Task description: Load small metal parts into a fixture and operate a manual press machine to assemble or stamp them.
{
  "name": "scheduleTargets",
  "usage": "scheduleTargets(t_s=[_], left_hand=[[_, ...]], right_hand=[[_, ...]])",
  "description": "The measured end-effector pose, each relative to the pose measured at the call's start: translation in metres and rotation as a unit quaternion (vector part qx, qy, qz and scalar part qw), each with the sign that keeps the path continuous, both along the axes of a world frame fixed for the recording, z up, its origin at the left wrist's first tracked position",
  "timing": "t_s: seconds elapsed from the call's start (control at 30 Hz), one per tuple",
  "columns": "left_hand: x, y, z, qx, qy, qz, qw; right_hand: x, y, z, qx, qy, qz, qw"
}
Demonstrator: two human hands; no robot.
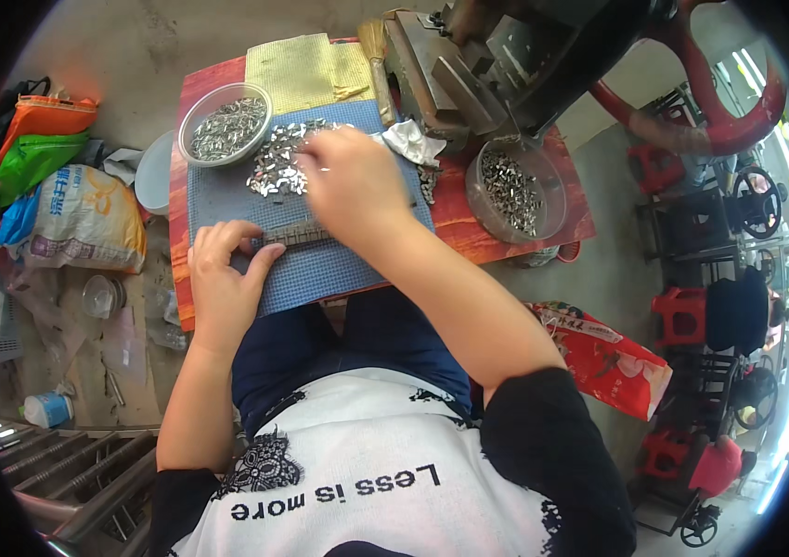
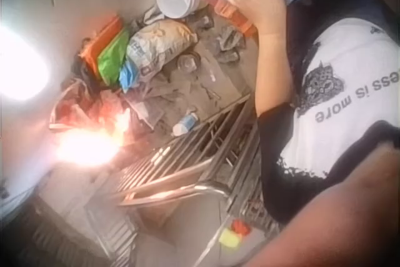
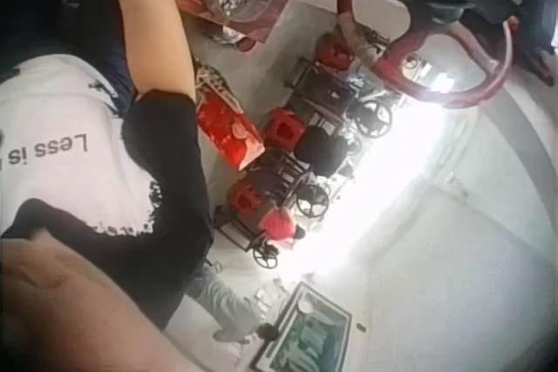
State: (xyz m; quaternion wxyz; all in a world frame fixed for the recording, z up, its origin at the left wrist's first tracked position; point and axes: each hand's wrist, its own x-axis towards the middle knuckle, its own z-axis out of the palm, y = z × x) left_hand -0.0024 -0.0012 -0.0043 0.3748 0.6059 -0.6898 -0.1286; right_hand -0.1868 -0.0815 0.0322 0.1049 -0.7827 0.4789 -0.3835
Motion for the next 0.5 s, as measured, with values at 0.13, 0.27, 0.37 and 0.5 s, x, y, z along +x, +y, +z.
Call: scheduleTargets(t_s=[0.13,0.27,0.37,0.5], left_hand=[[-0.001,0.000,0.004,0.000,-0.017,-0.003,1.000],[-0.001,0.000,0.003,0.007,-0.015,-0.002,1.000],[0.000,0.001,0.004,-0.012,-0.003,0.007,1.000],[0.000,0.004,-0.002,-0.037,0.039,0.012,0.998]], right_hand=[[-0.064,0.020,-0.015,0.004,0.077,-0.161,0.984],[-0.068,0.018,-0.026,0.033,0.100,-0.156,0.982],[-0.072,0.017,-0.012,0.067,0.069,-0.123,0.988],[-0.060,0.026,0.008,0.099,0.007,0.089,0.991]])
